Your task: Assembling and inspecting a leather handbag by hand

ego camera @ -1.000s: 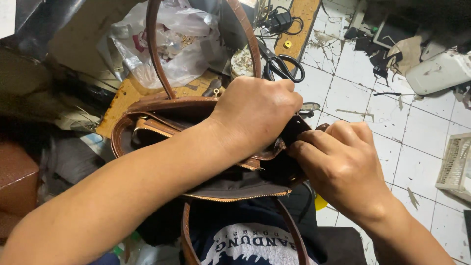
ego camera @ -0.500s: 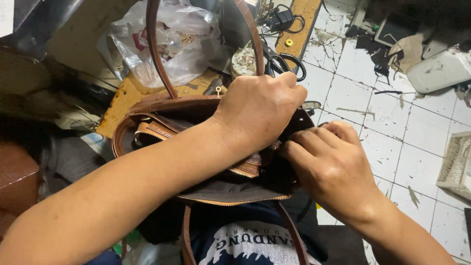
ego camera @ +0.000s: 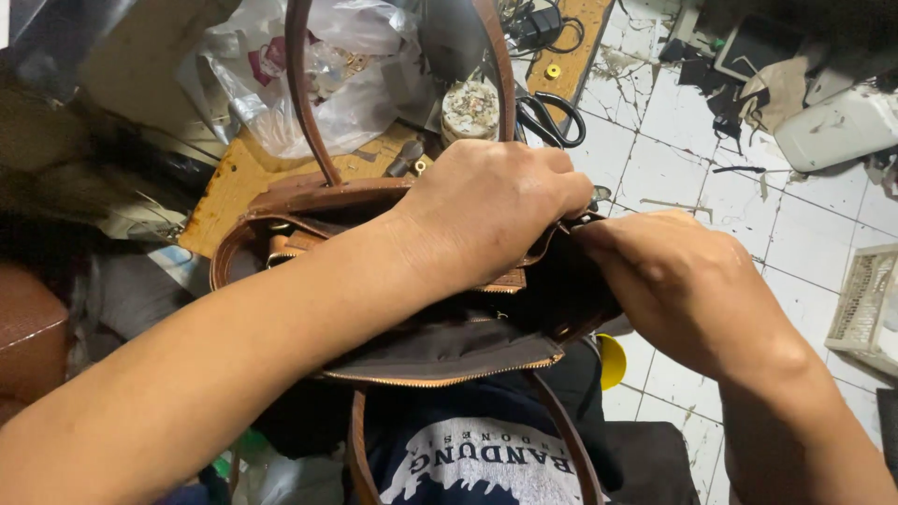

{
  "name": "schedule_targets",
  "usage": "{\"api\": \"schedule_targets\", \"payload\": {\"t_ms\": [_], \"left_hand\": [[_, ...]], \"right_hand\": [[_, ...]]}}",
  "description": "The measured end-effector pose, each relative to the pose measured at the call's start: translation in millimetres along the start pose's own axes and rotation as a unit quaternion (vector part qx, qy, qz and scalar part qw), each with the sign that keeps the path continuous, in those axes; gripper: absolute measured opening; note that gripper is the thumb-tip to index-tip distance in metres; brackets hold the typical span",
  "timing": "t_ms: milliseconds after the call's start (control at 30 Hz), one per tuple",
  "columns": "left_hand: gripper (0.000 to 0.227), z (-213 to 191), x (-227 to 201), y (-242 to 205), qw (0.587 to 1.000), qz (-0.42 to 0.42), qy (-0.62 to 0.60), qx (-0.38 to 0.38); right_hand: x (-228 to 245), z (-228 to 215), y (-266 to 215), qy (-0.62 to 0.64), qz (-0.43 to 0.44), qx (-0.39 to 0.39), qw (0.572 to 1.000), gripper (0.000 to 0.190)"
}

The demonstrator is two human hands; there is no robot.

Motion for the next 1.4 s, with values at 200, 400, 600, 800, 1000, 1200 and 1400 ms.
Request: {"api": "schedule_targets", "payload": {"t_ms": [200, 400, 600, 800, 1000, 1200, 1400], "left_hand": [[0.008, -3, -11, -1, 1.000, 0.011, 0.016, -0.021], [0.023, -17, -16, -1, 0.999, -0.037, -0.022, 0.006], [0.022, -15, -15, -3, 1.000, -0.008, -0.003, 0.007], [0.027, -12, -21, -4, 0.999, 0.025, -0.020, 0.021], [0.029, -13, -18, -6, 0.997, 0.041, -0.030, 0.064], [0.028, -11, -18, -7, 0.998, 0.020, -0.054, 0.025], [0.021, -11, -15, -8, 0.998, -0.009, -0.061, -0.003]], "right_hand": [[-11, -16, 11, 0.067, 0.080, 0.087, 0.991, 0.031], [-17, -18, 16, 0.112, 0.098, 0.127, 0.981, 0.036], [-8, -19, 21, 0.058, 0.164, 0.168, 0.970, 0.046], [-7, -19, 16, -0.022, 0.171, 0.212, 0.962, 0.018], [-4, -17, 8, -0.054, 0.175, 0.220, 0.958, 0.032], [1, -14, 5, -0.013, 0.112, 0.112, 0.987, 0.017], [-2, 7, -9, -0.050, -0.007, -0.052, 0.997, 0.011]]}}
Point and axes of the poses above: each hand's wrist, its own y-axis towards the middle knuckle, its own z-axis out of the palm, x = y × z, the point moved 2 cm from there along y, towards the middle knuckle, and after that the axes turned 9 degrees about -x, right-handed, at the moved point
